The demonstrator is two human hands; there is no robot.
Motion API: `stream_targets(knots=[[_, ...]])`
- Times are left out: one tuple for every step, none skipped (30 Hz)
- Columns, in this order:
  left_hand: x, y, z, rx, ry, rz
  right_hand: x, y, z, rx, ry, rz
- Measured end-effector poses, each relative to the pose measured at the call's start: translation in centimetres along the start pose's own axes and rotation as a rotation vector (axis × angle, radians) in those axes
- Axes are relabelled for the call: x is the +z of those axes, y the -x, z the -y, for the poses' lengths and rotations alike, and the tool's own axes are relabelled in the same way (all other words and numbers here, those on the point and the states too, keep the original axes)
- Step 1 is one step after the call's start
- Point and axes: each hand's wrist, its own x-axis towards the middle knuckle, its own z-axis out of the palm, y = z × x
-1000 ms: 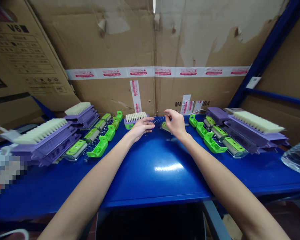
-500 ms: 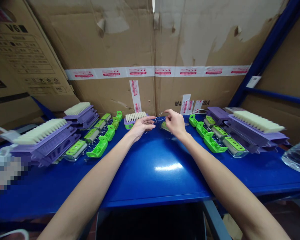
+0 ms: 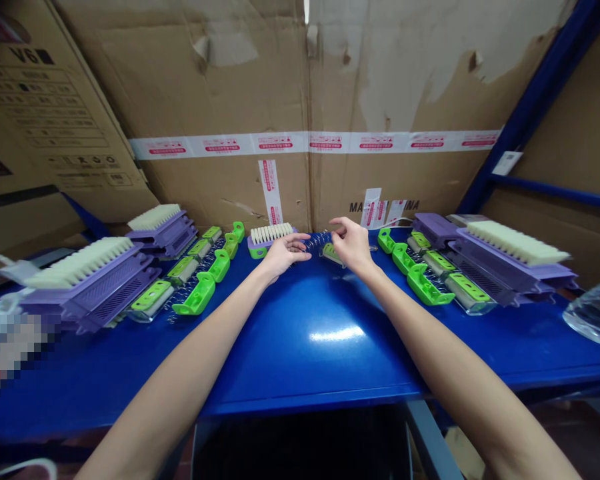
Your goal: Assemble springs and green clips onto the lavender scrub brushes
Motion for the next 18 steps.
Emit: stream_targets(knots=[[0.04, -0.03, 0.02, 0.002, -0.022, -0.012, 0.03, 0.02, 0.04, 0.004, -0.011, 0.003], [0.09, -0.05, 0.02, 0.004, -0.052, -0.026, 0.07, 0.05, 0.08, 0.007, -0.021, 0.007], [0.14, -0.06, 0.02, 0.006, -0.087, -0.042, 0.11, 0.09, 0.13, 0.01, -0.029, 0.01], [0.18, -0.06, 0.02, 0.008, -0.123, -0.053, 0.14, 0.12, 0.17, 0.014, -0.036, 0.014], [0.22, -0.06, 0.01, 0.012, -0.156, -0.056, 0.16, 0.14, 0.22, 0.018, -0.041, 0.019], [0.23, -0.07, 0.02, 0.018, -0.185, -0.054, 0.17, 0.17, 0.27, 0.022, -0.044, 0.024], [0.23, -0.08, 0.05, 0.026, -0.206, -0.051, 0.18, 0.18, 0.31, 0.026, -0.046, 0.029], [0.22, -0.09, 0.09, 0.036, -0.218, -0.046, 0.18, 0.19, 0.34, 0.028, -0.049, 0.033], [0.19, -0.12, 0.15, 0.045, -0.219, -0.043, 0.17, 0.19, 0.37, 0.03, -0.051, 0.036], [0.16, -0.14, 0.21, 0.048, -0.208, -0.038, 0.18, 0.2, 0.38, 0.031, -0.053, 0.04], [0.14, -0.17, 0.27, 0.042, -0.19, -0.031, 0.18, 0.19, 0.39, 0.031, -0.056, 0.045], [0.12, -0.17, 0.32, 0.03, -0.17, -0.02, 0.18, 0.19, 0.39, 0.03, -0.058, 0.049], [0.11, -0.17, 0.34, 0.014, -0.155, -0.005, 0.19, 0.19, 0.39, 0.03, -0.058, 0.053], [0.11, -0.14, 0.33, -0.001, -0.149, 0.007, 0.18, 0.19, 0.39, 0.03, -0.057, 0.056], [0.12, -0.09, 0.29, -0.012, -0.152, 0.016, 0.16, 0.19, 0.41, 0.031, -0.055, 0.06], [0.13, -0.02, 0.21, -0.016, -0.161, 0.022, 0.13, 0.18, 0.44, 0.033, -0.051, 0.062], [0.14, 0.06, 0.11, -0.014, -0.17, 0.026, 0.09, 0.18, 0.49, 0.036, -0.046, 0.064], [0.13, 0.15, -0.01, -0.008, -0.175, 0.028, 0.03, 0.17, 0.54, 0.041, -0.042, 0.065]])
